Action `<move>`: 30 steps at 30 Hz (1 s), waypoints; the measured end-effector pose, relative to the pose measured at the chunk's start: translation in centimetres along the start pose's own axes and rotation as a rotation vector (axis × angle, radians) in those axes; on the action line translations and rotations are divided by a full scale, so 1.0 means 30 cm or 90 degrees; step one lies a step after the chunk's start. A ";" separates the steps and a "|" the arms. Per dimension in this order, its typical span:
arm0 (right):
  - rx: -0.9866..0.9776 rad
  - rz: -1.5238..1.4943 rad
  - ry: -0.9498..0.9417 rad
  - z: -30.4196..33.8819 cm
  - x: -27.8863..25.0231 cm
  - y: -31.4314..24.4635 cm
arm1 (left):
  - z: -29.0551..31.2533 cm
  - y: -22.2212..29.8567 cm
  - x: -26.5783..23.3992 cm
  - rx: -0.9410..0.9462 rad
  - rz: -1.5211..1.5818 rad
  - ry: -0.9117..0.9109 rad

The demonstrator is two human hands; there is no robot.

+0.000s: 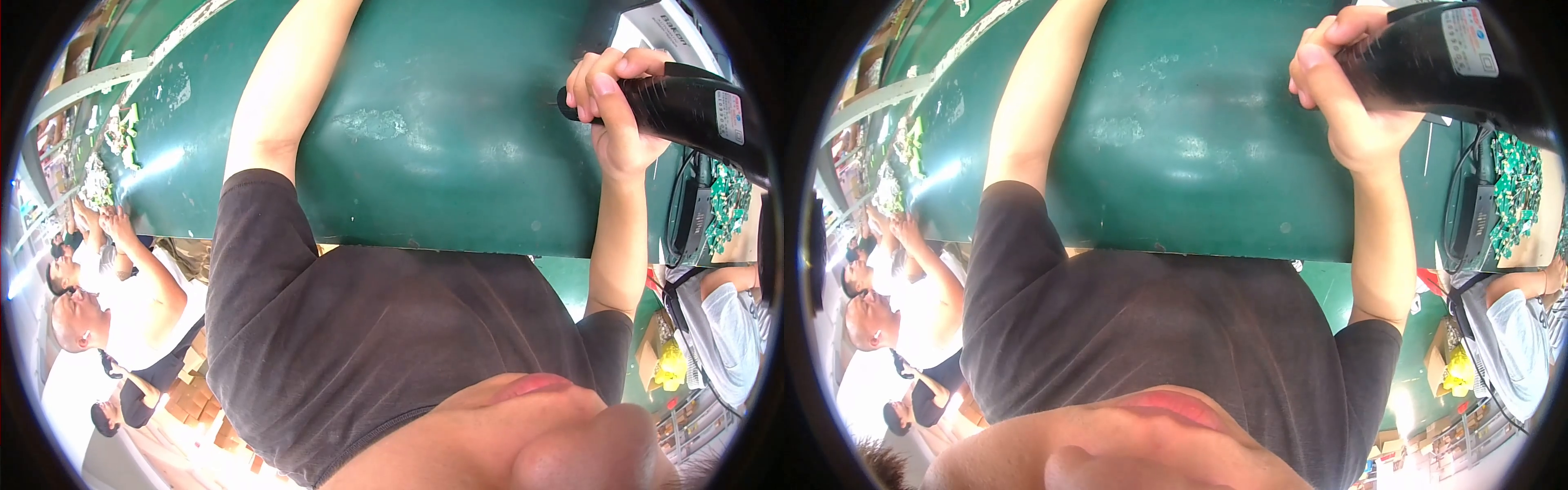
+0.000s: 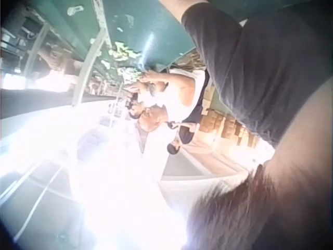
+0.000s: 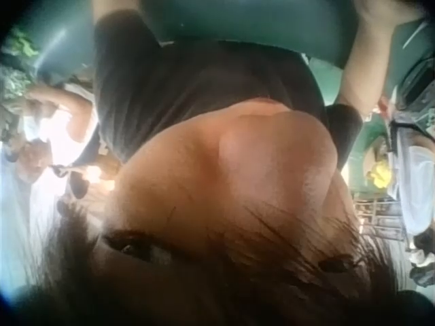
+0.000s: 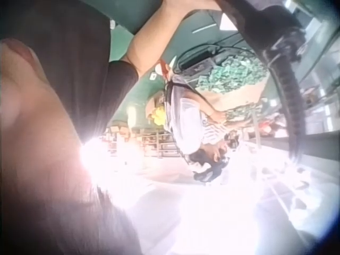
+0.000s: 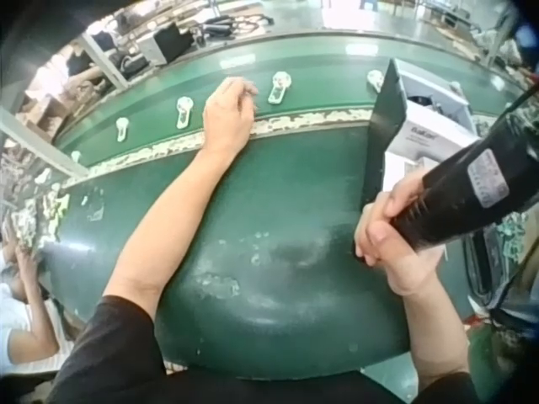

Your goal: The person assembles small electronic circuit boards by hand, securing electronic components and housings with screws using an electric screwdriver.

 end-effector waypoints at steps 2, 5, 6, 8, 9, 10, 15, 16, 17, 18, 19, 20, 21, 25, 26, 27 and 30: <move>-0.001 0.000 -0.004 -0.007 0.005 -0.006 | -0.013 -0.008 0.004 0.070 0.030 0.087; -0.004 -0.001 -0.003 -0.006 0.002 -0.003 | -0.003 0.023 -0.022 0.172 0.084 0.173; -0.006 -0.003 -0.002 -0.006 0.003 -0.003 | 0.002 0.046 -0.039 0.204 0.109 0.177; 0.014 0.040 0.028 0.019 -0.026 -0.017 | -0.043 0.130 -0.021 -0.106 0.154 -0.040; 0.027 0.065 0.044 0.027 -0.037 -0.016 | -0.029 0.111 0.018 -0.411 0.169 -0.247; 0.020 0.057 0.035 0.013 -0.023 -0.015 | -0.025 0.067 0.012 -0.408 0.164 -0.233; 0.011 0.040 0.021 0.002 -0.020 -0.022 | -0.010 0.025 0.021 0.118 0.099 0.002; 0.007 0.038 0.021 0.000 -0.019 -0.025 | -0.010 0.025 0.024 0.121 0.097 0.003; 0.008 0.042 0.027 0.000 -0.017 -0.027 | -0.003 0.033 0.016 0.156 0.011 0.069; 0.009 0.046 0.032 -0.003 -0.014 -0.026 | 0.004 0.037 0.007 0.190 -0.074 0.137; 0.015 0.061 0.040 0.010 -0.030 -0.018 | 0.020 -0.004 0.061 0.187 -0.058 0.129; 0.011 0.061 0.030 0.021 -0.044 -0.008 | 0.025 -0.037 0.108 0.136 -0.076 0.096; -0.008 0.043 0.013 0.015 -0.042 -0.014 | 0.009 -0.049 0.100 0.095 -0.113 0.075; 0.003 0.116 -0.011 0.012 -0.032 -0.013 | -0.021 -0.099 0.100 -0.101 -0.090 -0.109; -0.034 0.088 0.011 0.002 -0.028 -0.007 | -0.027 -0.101 0.100 -0.114 -0.104 -0.125; -0.069 0.062 0.036 -0.002 -0.027 -0.005 | -0.026 -0.099 0.106 -0.128 -0.117 -0.144; -0.012 0.100 0.020 0.015 -0.012 -0.015 | -0.018 -0.082 0.098 -0.130 -0.087 -0.149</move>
Point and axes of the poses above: each hand's wrist, its own z-axis away from the middle knuckle, its own x-axis out of the palm, y = z × x, the point moved 5 cm from there along -z, towards the middle knuckle, and after that the axes turned 15 degrees about -x, right-handed, at the moved point
